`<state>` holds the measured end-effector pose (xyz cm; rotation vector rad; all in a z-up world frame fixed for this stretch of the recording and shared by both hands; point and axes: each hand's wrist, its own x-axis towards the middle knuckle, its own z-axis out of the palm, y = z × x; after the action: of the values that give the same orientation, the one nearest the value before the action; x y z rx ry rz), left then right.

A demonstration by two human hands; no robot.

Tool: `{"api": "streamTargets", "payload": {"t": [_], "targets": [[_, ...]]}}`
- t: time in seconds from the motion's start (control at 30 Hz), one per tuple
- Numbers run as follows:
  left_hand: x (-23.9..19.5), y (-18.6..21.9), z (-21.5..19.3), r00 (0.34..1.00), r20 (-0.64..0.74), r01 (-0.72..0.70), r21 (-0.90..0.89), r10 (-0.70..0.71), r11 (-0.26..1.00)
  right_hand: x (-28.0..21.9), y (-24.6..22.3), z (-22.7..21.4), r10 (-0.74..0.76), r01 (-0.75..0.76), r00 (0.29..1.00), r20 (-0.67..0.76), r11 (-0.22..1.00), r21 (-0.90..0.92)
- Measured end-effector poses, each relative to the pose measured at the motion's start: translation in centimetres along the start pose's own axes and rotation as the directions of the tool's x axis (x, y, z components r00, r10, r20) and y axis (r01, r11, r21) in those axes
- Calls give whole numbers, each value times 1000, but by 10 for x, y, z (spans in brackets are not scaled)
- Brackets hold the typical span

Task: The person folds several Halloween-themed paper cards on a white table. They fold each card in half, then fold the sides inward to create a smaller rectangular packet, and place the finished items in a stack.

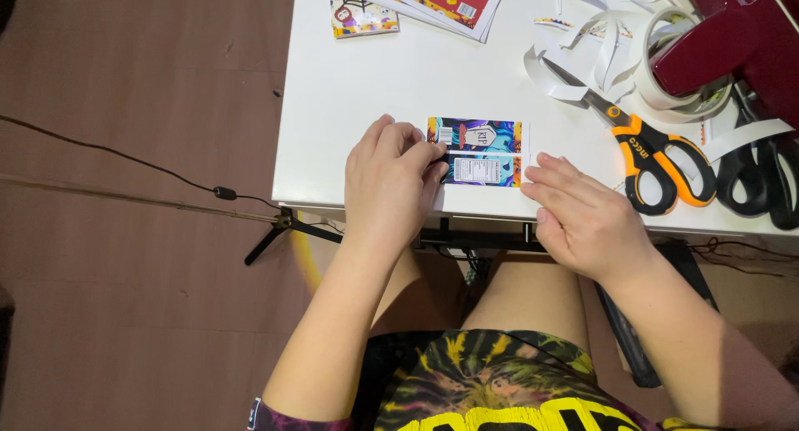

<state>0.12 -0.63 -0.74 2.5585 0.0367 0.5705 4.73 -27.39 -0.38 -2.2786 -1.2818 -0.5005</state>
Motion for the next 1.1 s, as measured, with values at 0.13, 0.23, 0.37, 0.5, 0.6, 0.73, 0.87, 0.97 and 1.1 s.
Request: {"api": "streamTargets", "payload": {"t": [0.13,0.23,0.37,0.5,0.6,0.73,0.87,0.97,1.1], "targets": [[-9,20,1,997,-49,-55,115,61,992,-1,1,8,-15,14,999,-29,999,-42],[-29,45,20,937,-211,-226,237,277,945,4,-3,12,-54,51,997,-51,997,-54],[-55,68,43,912,-236,-285,228,336,931,10,-6,11,-79,76,994,-78,996,-44],[-57,54,31,921,-239,-241,270,308,932,9,-5,11,-70,67,994,-86,997,-30],[-56,33,21,917,-237,-252,281,321,926,6,-3,12,-70,67,994,-83,997,-41],[-55,14,8,913,-223,-263,322,343,910,7,-4,11,-54,52,994,-90,998,-22],[-56,-5,-2,911,-209,-263,368,355,892,8,-3,10,-54,53,994,-96,998,-15],[-57,-18,-9,906,-216,-256,409,365,876,9,-3,10,-58,57,993,-102,998,-13],[-60,-33,-17,902,-220,-252,430,371,867,8,-4,12,-40,38,995,-88,999,-29]]}}
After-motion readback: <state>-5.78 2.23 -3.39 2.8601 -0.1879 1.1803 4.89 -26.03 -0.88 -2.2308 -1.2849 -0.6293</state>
